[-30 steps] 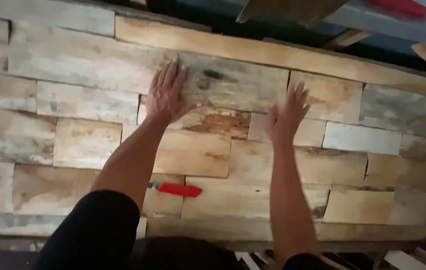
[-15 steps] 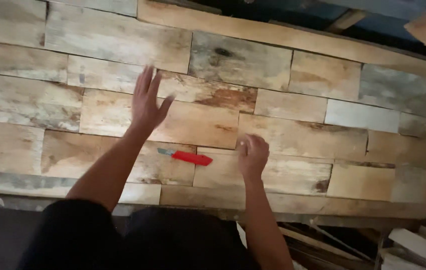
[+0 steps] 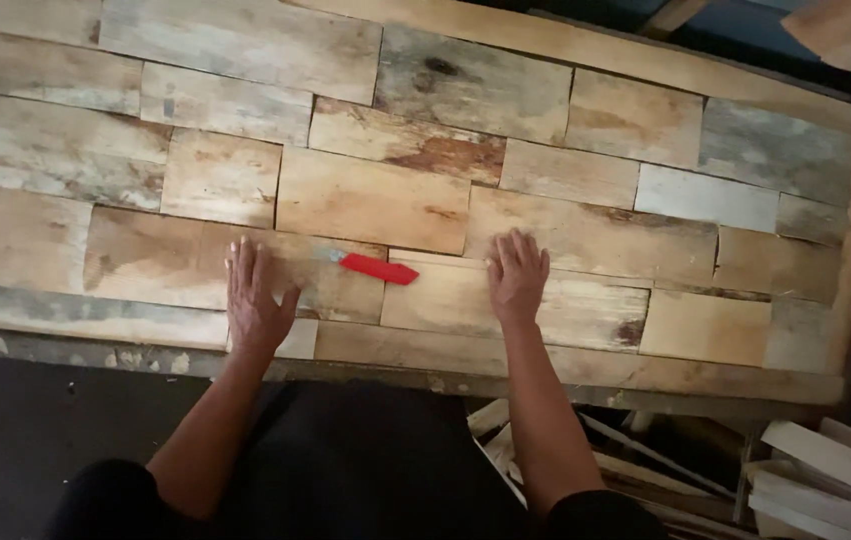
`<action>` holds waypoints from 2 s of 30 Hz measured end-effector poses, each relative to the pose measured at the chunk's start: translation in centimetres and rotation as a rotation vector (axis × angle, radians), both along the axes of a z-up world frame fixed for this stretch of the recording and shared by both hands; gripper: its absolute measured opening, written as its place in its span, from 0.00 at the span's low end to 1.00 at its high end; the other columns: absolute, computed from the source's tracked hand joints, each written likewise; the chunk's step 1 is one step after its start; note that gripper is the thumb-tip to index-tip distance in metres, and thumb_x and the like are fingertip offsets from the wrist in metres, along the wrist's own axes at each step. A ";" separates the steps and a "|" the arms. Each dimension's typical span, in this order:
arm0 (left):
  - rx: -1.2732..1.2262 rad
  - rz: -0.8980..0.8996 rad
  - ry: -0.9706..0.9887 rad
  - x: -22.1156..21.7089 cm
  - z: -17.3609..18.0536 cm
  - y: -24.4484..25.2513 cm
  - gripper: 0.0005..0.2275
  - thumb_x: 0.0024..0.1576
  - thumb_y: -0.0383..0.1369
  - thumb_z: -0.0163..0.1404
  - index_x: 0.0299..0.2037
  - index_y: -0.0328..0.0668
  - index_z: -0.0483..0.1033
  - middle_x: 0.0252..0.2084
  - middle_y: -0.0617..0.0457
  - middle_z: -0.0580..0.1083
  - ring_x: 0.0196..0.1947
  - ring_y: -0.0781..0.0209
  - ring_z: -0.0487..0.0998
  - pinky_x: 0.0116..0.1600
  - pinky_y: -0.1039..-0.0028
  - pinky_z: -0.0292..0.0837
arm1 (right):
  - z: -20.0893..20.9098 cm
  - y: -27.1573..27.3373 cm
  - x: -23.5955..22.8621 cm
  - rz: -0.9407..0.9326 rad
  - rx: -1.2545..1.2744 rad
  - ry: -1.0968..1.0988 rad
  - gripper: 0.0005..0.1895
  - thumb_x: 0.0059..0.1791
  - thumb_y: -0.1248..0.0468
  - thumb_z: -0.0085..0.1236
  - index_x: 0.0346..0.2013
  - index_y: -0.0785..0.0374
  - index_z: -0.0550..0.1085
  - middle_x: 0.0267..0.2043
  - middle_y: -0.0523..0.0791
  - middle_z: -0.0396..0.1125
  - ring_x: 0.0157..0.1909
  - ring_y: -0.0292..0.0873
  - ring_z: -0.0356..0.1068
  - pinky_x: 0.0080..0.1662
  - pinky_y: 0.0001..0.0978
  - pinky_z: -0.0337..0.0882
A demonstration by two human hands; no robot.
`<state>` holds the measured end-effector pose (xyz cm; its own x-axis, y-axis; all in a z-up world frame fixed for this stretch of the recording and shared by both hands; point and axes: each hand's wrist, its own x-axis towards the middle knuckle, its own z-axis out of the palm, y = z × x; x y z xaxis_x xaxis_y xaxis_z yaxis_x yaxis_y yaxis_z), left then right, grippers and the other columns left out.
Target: Arranging and trimming thin wood pieces to create a decorative mosaic panel.
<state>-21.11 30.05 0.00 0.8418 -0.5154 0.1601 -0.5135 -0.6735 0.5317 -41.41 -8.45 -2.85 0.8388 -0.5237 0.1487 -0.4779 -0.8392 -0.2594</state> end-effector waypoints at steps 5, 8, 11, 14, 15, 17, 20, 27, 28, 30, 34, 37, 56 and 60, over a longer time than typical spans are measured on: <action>0.014 0.012 0.017 -1.0 0.4 -0.1 0.35 0.54 0.36 0.60 0.71 0.28 0.60 0.75 0.26 0.54 0.77 0.29 0.52 0.78 0.46 0.48 | -0.7 -0.2 0.4 -0.009 -0.014 -0.075 0.25 0.50 0.57 0.62 0.62 0.55 0.73 0.71 0.47 0.60 0.74 0.56 0.55 0.71 0.62 0.50; 0.019 0.014 0.021 -1.6 0.3 0.2 0.36 0.55 0.37 0.59 0.70 0.25 0.59 0.75 0.25 0.54 0.77 0.28 0.51 0.77 0.46 0.48 | -1.5 -0.3 0.7 -0.021 -0.028 -0.078 0.25 0.49 0.57 0.62 0.61 0.55 0.74 0.71 0.47 0.60 0.74 0.56 0.55 0.70 0.62 0.50; 0.020 0.013 0.016 -2.2 1.0 0.3 0.36 0.56 0.39 0.59 0.70 0.24 0.59 0.75 0.25 0.54 0.77 0.28 0.52 0.76 0.47 0.49 | -1.2 -0.3 0.9 -0.032 -0.040 -0.047 0.25 0.48 0.57 0.63 0.61 0.55 0.73 0.71 0.47 0.60 0.73 0.55 0.55 0.70 0.63 0.50; 0.032 0.018 0.019 -2.9 0.8 0.8 0.35 0.57 0.39 0.58 0.70 0.24 0.59 0.75 0.25 0.55 0.76 0.28 0.53 0.76 0.47 0.50 | -1.2 0.0 0.8 -0.031 -0.037 -0.016 0.26 0.48 0.58 0.63 0.61 0.54 0.72 0.71 0.46 0.60 0.73 0.54 0.55 0.70 0.63 0.50; 0.035 0.030 0.026 -3.0 0.5 1.0 0.35 0.58 0.40 0.58 0.70 0.24 0.59 0.74 0.25 0.55 0.76 0.26 0.53 0.75 0.48 0.51 | -1.3 0.0 0.9 -0.021 -0.033 -0.008 0.27 0.48 0.58 0.63 0.62 0.54 0.71 0.71 0.46 0.60 0.74 0.54 0.55 0.70 0.63 0.50; 0.018 0.025 0.023 -3.4 1.0 1.1 0.34 0.57 0.39 0.58 0.70 0.25 0.59 0.74 0.25 0.55 0.75 0.26 0.53 0.75 0.47 0.52 | -1.4 0.0 1.0 -0.017 -0.034 -0.018 0.26 0.49 0.58 0.62 0.63 0.54 0.71 0.71 0.45 0.60 0.74 0.53 0.55 0.71 0.62 0.49; 0.017 0.022 0.033 -4.0 1.2 1.3 0.34 0.55 0.35 0.58 0.70 0.26 0.60 0.75 0.26 0.56 0.75 0.26 0.54 0.75 0.47 0.53 | -1.7 0.1 0.9 -0.010 -0.034 -0.029 0.26 0.50 0.59 0.61 0.64 0.55 0.70 0.71 0.45 0.60 0.75 0.52 0.54 0.71 0.61 0.48; 0.006 0.002 0.013 -4.4 0.9 1.4 0.35 0.52 0.32 0.59 0.70 0.27 0.59 0.74 0.26 0.56 0.75 0.28 0.55 0.76 0.47 0.52 | 0.5 1.3 1.9 0.012 -0.080 -0.076 0.26 0.48 0.60 0.63 0.60 0.58 0.72 0.68 0.48 0.61 0.72 0.54 0.55 0.69 0.62 0.49; 0.005 0.005 0.010 -4.4 1.0 1.4 0.35 0.52 0.32 0.59 0.70 0.27 0.59 0.74 0.26 0.56 0.75 0.28 0.55 0.76 0.47 0.52 | -0.1 2.1 2.2 0.015 -0.081 -0.078 0.26 0.48 0.60 0.63 0.60 0.58 0.72 0.68 0.48 0.61 0.72 0.54 0.55 0.69 0.62 0.49; 0.035 0.020 0.032 -4.5 1.1 1.3 0.35 0.52 0.32 0.59 0.70 0.28 0.59 0.74 0.26 0.57 0.75 0.30 0.55 0.76 0.48 0.52 | -1.2 4.0 2.6 0.130 -0.086 -0.180 0.23 0.48 0.61 0.63 0.57 0.60 0.74 0.65 0.48 0.65 0.70 0.54 0.60 0.70 0.57 0.56; 0.023 0.021 0.058 -4.4 1.3 1.7 0.36 0.52 0.33 0.60 0.70 0.27 0.57 0.74 0.25 0.56 0.75 0.29 0.54 0.74 0.49 0.53 | 0.9 9.7 5.9 0.385 0.164 -0.289 0.19 0.48 0.55 0.67 0.51 0.58 0.76 0.62 0.49 0.69 0.64 0.50 0.66 0.66 0.53 0.63; -0.021 0.003 0.056 -4.3 1.8 2.0 0.36 0.54 0.33 0.59 0.71 0.27 0.57 0.74 0.28 0.57 0.75 0.30 0.55 0.75 0.50 0.53 | 4.6 13.3 7.6 0.462 0.203 -0.199 0.29 0.41 0.56 0.67 0.54 0.63 0.75 0.57 0.49 0.69 0.62 0.54 0.65 0.62 0.53 0.64; -0.240 -0.011 0.024 1.3 -0.7 3.4 0.24 0.59 0.30 0.53 0.67 0.31 0.65 0.68 0.34 0.66 0.68 0.36 0.65 0.70 0.51 0.63 | 6.3 18.3 10.7 0.202 0.117 0.129 0.24 0.41 0.61 0.67 0.51 0.57 0.74 0.50 0.48 0.68 0.55 0.54 0.66 0.52 0.50 0.65; -0.256 -0.106 -0.007 5.1 -2.2 0.5 0.24 0.59 0.28 0.52 0.66 0.27 0.64 0.69 0.32 0.64 0.71 0.31 0.62 0.72 0.50 0.60 | 8.1 18.9 9.1 0.245 0.145 0.172 0.23 0.42 0.63 0.65 0.52 0.54 0.74 0.49 0.47 0.68 0.55 0.53 0.66 0.54 0.49 0.65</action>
